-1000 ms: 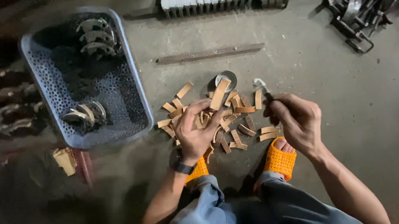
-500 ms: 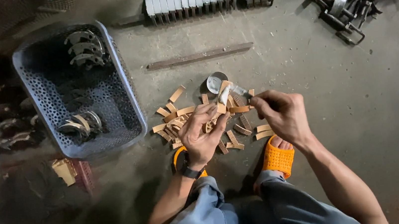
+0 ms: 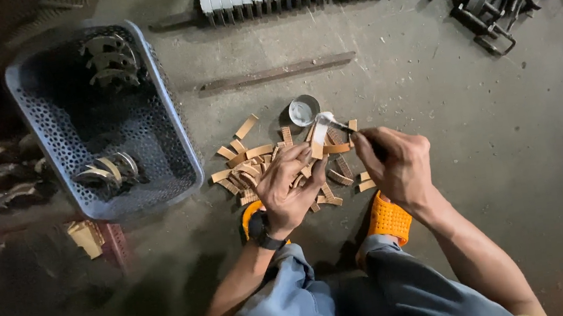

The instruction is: Applying adhesive to brake lining strips and attaching them to metal brake shoe frames for assembly.

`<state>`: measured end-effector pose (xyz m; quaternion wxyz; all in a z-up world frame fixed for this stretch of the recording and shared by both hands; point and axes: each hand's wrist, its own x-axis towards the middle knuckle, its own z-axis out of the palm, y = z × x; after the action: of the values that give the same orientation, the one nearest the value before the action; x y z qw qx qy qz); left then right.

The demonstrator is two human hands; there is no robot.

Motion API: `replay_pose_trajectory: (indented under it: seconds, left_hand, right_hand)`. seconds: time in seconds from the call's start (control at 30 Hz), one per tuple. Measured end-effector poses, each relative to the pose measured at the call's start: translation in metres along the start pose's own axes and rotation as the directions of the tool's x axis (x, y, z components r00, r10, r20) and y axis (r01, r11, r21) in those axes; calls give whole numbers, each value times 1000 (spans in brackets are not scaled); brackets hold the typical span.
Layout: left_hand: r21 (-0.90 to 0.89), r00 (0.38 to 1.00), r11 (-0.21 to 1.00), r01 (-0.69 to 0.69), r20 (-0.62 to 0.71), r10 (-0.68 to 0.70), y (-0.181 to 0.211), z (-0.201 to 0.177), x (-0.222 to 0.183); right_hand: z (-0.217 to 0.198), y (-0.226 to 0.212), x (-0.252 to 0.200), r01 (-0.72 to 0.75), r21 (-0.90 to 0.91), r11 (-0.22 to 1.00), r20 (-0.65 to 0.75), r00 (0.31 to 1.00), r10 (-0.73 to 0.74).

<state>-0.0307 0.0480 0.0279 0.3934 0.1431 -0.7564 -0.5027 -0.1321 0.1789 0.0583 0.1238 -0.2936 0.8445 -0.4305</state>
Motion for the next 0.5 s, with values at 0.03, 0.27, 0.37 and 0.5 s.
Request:
replay_pose_trajectory:
  seconds: [0.03, 0.27, 0.37, 0.5]
  left_hand:
    - [3, 1000, 1000, -1, -8, 1, 0, 0, 1]
    - [-145, 980, 972, 185, 96, -173, -3, -6, 8]
    - [-253, 910, 881, 400, 223, -350, -18, -7, -7]
    - [-384, 773, 691, 613, 472, -424, -6, -4, 10]
  right_hand:
    - [0, 1, 1, 23, -7, 1000, -17, 1000, -23]
    - [-11, 20, 2, 17, 24, 1000, -226, 974, -11]
    - [-18, 4, 7, -40, 191, 981, -142, 987, 68]
    - [-8, -13, 16, -149, 364, 919, 85, 988, 127]
